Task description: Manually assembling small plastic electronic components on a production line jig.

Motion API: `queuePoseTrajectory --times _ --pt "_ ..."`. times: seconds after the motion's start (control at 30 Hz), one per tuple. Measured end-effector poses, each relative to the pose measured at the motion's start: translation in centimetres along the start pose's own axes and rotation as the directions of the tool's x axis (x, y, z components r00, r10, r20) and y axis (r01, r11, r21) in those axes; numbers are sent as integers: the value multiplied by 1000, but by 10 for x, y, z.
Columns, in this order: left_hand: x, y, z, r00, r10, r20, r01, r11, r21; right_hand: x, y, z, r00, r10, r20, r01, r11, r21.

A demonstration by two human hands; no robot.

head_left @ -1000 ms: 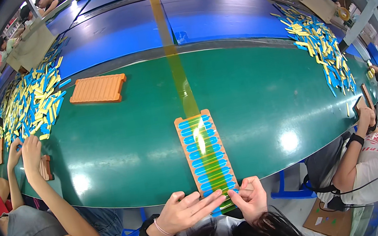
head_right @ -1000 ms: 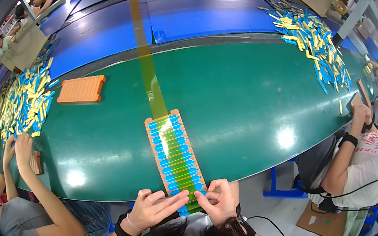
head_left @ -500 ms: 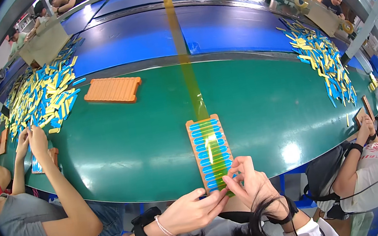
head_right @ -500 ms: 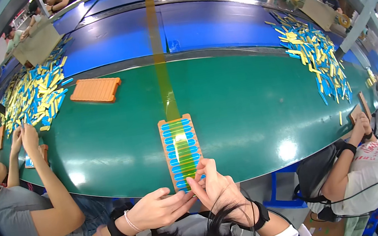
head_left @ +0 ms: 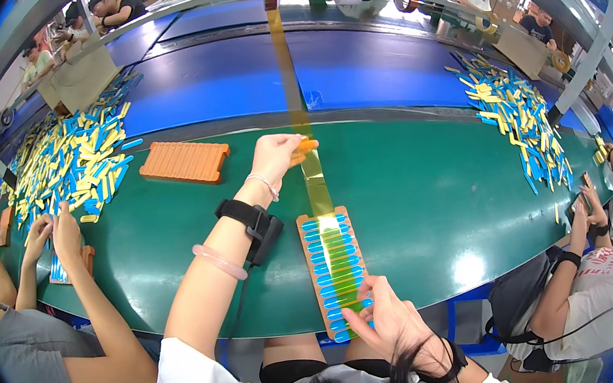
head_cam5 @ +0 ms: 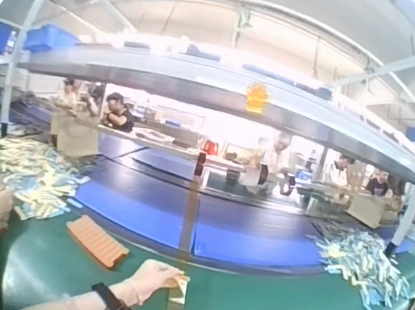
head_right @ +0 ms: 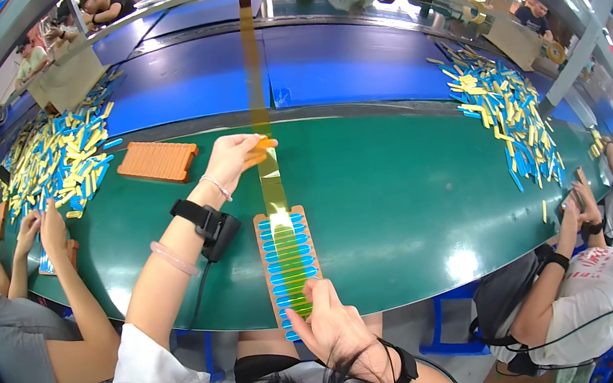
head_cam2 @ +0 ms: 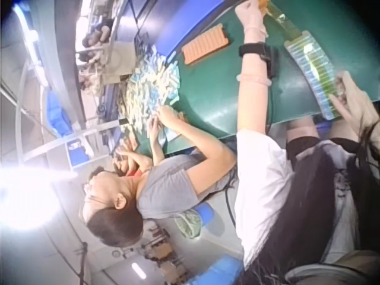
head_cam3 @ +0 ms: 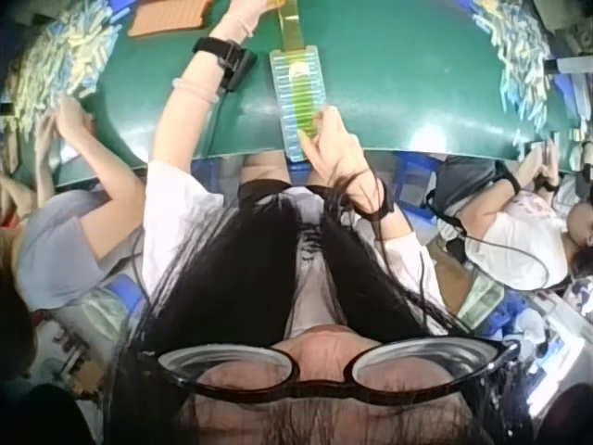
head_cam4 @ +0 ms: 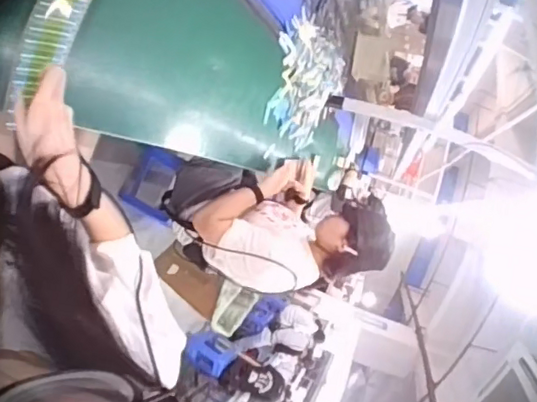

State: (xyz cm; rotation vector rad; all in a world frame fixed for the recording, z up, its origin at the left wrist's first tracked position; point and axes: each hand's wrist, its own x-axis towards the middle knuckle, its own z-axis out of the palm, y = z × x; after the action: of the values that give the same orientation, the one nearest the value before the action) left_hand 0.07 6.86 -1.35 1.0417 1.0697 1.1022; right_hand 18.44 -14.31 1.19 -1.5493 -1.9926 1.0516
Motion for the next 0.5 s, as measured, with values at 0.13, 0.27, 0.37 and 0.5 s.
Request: queuePoseTrajectory --times 0.13,0.27,0.37,0.5 --pt "-6 -1 16 977 211 31 -213 967 142 18 -3 -11 998 -54 -11 54 998 -36" --pt "-18 -1 23 964 256 -69 -233 942 243 64 -8 -17 978 -201 -59 191 970 -150" --pt "-22 -23 17 950 301 -83 -250 893 373 120 -10 -16 946 -301 -119 274 941 -196" --pt "-22 -29 11 961 267 -72 -203 858 472 140 -20 -29 949 -281 -141 241 938 -248"
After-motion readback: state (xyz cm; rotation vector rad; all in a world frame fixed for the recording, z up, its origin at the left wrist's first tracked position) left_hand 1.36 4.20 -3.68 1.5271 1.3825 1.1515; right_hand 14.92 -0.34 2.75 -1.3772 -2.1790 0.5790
